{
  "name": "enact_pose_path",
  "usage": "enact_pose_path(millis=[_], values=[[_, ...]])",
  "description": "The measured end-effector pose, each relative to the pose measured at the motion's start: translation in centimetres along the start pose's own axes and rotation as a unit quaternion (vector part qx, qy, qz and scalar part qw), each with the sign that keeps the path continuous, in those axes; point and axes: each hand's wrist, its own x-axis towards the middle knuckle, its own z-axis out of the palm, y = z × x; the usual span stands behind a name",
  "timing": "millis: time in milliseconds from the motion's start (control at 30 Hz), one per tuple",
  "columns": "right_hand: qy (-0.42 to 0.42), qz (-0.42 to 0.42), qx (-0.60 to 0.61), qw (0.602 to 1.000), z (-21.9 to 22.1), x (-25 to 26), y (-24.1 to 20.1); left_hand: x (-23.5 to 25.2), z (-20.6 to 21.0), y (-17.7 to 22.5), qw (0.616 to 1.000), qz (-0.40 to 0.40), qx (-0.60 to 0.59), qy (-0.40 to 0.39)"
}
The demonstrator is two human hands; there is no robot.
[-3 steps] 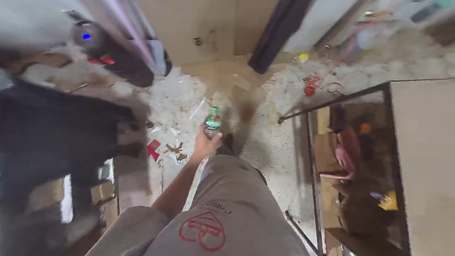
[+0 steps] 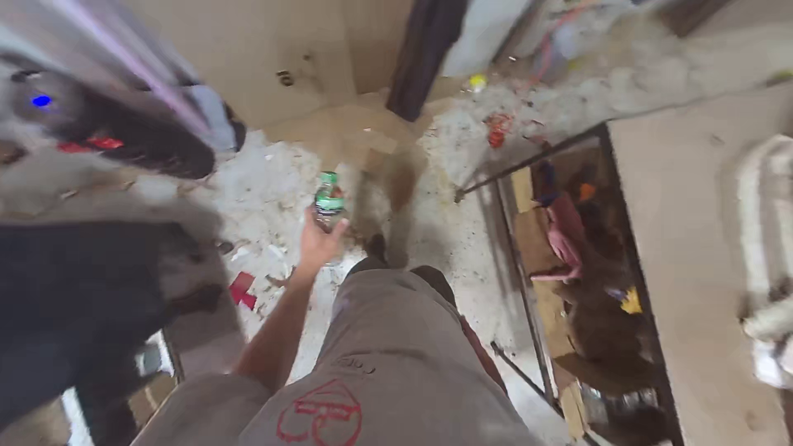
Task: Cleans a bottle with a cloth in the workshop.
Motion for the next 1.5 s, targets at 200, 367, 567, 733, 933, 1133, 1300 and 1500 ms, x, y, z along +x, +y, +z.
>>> enact_pose_path(millis=[200, 367, 567, 733, 933, 1133, 1300, 1500], values=[[-0.066, 0.050, -0.179, 0.980, -1.9, 13.5, -3.2, 12.5, -0.3, 5.5, 0.995, 0.090, -0.031, 0.012], [-0.076, 0.062, -0.097, 0.990, -1.6, 19.4, -9.4, 18.7, 4.4, 6.2, 0.996, 0.066, -0.049, 0.018], [0.016, 0.023, -0.069, 0.997, -4.5, 32.0, -16.6, 24.9, 11.7, 13.9, 1.000, -0.011, 0.018, -0.017], [0.078, -0.090, -0.250, 0.961, -4.4, 43.6, -37.2, 34.4, 15.5, 24.6, 0.998, 0.057, 0.033, -0.019], [-0.039, -0.425, -0.173, 0.888, 2.2, 44.2, -76.0, 45.5, 19.8, 36.2, 0.992, 0.089, 0.088, 0.002], [-0.034, -0.612, -0.177, 0.770, 2.9, 42.0, -101.8, 55.4, 29.8, 45.9, 0.981, 0.175, 0.021, -0.077], [0.192, -0.523, -0.222, 0.800, -8.9, 53.9, -112.4, 65.8, 42.2, 55.1, 0.965, 0.197, 0.004, -0.171], [0.451, -0.426, 0.061, 0.782, -37.5, 49.5, -113.7, 77.2, 56.3, 69.8, 0.936, 0.188, 0.107, -0.276]])
